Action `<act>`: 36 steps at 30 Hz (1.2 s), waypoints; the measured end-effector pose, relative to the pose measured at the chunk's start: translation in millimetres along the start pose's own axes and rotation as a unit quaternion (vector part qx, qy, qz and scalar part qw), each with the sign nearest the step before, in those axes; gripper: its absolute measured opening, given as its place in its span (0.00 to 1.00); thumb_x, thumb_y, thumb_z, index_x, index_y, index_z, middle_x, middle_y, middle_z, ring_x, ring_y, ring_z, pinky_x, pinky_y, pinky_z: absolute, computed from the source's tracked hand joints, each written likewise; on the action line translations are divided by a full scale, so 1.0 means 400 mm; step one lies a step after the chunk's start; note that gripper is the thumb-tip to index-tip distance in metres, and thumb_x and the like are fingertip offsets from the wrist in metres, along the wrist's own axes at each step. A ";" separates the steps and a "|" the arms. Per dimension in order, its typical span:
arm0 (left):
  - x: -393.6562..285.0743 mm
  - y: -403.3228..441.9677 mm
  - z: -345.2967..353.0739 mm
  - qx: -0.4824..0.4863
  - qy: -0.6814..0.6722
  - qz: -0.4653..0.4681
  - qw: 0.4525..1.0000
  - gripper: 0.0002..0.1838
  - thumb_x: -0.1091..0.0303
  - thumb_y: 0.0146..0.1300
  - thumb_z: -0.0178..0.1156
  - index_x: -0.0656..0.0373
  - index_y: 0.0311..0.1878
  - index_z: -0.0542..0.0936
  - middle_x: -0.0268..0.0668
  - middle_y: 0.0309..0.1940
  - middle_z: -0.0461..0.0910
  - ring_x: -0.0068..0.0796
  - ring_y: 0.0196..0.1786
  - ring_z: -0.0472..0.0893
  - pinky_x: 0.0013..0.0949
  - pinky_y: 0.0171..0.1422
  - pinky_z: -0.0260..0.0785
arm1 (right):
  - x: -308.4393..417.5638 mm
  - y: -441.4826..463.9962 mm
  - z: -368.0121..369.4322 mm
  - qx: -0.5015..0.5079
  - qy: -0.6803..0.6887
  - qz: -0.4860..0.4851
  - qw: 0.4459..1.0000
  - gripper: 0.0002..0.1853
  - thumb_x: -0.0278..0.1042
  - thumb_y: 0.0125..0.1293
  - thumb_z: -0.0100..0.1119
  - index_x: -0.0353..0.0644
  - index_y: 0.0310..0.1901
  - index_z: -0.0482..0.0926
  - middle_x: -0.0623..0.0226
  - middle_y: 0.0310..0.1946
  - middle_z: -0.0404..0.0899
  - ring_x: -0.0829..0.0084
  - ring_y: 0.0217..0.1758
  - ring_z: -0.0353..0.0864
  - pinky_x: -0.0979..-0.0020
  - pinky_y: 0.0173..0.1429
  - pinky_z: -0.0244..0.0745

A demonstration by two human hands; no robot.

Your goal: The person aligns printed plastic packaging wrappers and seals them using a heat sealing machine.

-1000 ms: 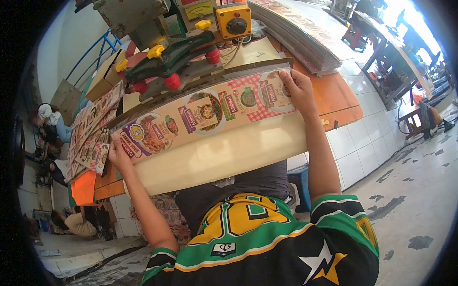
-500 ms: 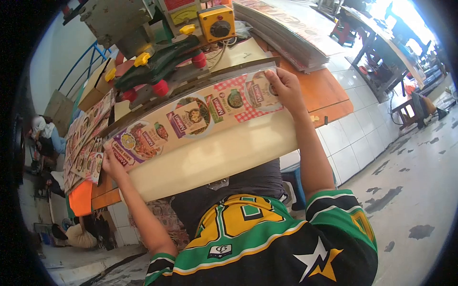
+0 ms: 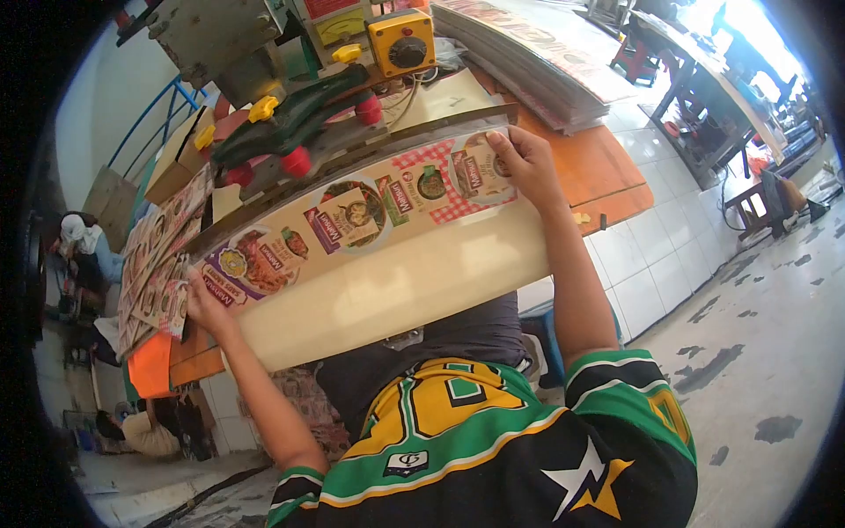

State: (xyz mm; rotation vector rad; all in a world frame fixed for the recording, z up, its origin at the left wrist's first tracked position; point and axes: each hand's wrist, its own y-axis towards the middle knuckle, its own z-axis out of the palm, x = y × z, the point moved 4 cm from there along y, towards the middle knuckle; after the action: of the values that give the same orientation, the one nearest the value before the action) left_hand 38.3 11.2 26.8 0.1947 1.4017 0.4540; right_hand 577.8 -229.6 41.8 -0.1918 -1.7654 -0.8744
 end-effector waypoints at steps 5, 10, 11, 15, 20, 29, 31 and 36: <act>-0.003 -0.002 -0.004 0.009 -0.006 0.001 1.000 0.18 0.56 0.79 0.57 0.66 0.45 0.83 0.33 0.36 0.86 0.16 0.34 0.84 0.21 0.37 0.76 | -0.009 0.001 -0.002 0.006 -0.011 0.001 1.000 0.19 0.46 0.78 0.60 0.35 0.40 0.84 0.81 0.28 0.75 0.90 0.32 0.67 0.81 0.34 0.64; 0.006 0.003 -0.013 0.004 0.005 0.000 1.000 0.20 0.54 0.78 0.59 0.65 0.43 0.83 0.33 0.37 0.86 0.16 0.35 0.83 0.22 0.39 0.76 | -0.012 0.004 0.000 0.006 -0.011 -0.007 1.000 0.19 0.45 0.78 0.60 0.33 0.40 0.84 0.81 0.28 0.74 0.88 0.32 0.66 0.80 0.34 0.63; 0.005 0.001 -0.008 0.008 0.003 -0.006 1.000 0.20 0.53 0.77 0.59 0.65 0.43 0.83 0.33 0.37 0.86 0.15 0.35 0.83 0.22 0.39 0.76 | -0.013 0.006 0.002 0.009 -0.008 -0.006 1.000 0.19 0.45 0.78 0.60 0.33 0.40 0.84 0.81 0.28 0.74 0.88 0.32 0.66 0.80 0.34 0.63; -0.008 -0.004 0.001 0.000 0.003 -0.001 1.000 0.20 0.53 0.77 0.59 0.65 0.43 0.84 0.32 0.36 0.86 0.14 0.35 0.83 0.22 0.39 0.76 | -0.014 0.008 0.001 0.004 -0.034 -0.024 0.999 0.19 0.45 0.78 0.61 0.33 0.38 0.84 0.81 0.26 0.73 0.88 0.31 0.66 0.79 0.33 0.63; -0.014 -0.004 0.009 0.001 -0.009 0.004 1.000 0.20 0.54 0.77 0.59 0.65 0.43 0.84 0.33 0.37 0.87 0.15 0.35 0.84 0.22 0.38 0.76 | -0.011 0.008 0.002 0.006 -0.058 -0.034 0.998 0.19 0.45 0.78 0.60 0.33 0.38 0.83 0.81 0.24 0.73 0.88 0.30 0.66 0.79 0.32 0.63; -0.006 0.001 -0.003 -0.003 0.017 0.001 1.000 0.19 0.54 0.77 0.60 0.65 0.44 0.84 0.32 0.37 0.87 0.15 0.35 0.83 0.22 0.40 0.76 | 0.004 0.004 0.008 0.000 -0.095 -0.031 0.995 0.19 0.45 0.77 0.61 0.33 0.39 0.84 0.79 0.24 0.75 0.88 0.29 0.66 0.78 0.31 0.64; -0.007 0.001 0.001 -0.004 0.019 0.000 1.000 0.19 0.54 0.77 0.60 0.65 0.44 0.84 0.32 0.37 0.87 0.15 0.36 0.83 0.22 0.40 0.75 | 0.021 0.001 0.014 -0.001 -0.082 -0.015 0.996 0.19 0.45 0.77 0.61 0.33 0.39 0.84 0.77 0.24 0.75 0.88 0.29 0.67 0.77 0.32 0.64; -0.005 0.000 -0.002 -0.011 0.022 0.002 1.000 0.20 0.54 0.77 0.60 0.67 0.47 0.84 0.32 0.38 0.87 0.14 0.37 0.82 0.22 0.42 0.75 | 0.006 0.005 0.011 -0.003 -0.096 -0.022 0.995 0.20 0.46 0.77 0.61 0.33 0.39 0.84 0.76 0.23 0.75 0.87 0.29 0.68 0.76 0.32 0.66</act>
State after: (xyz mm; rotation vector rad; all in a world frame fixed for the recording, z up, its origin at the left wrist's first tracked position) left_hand 37.1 10.4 28.4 0.1696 1.4384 0.4795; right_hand 574.6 -226.0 44.3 -0.2484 -1.9529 -0.9184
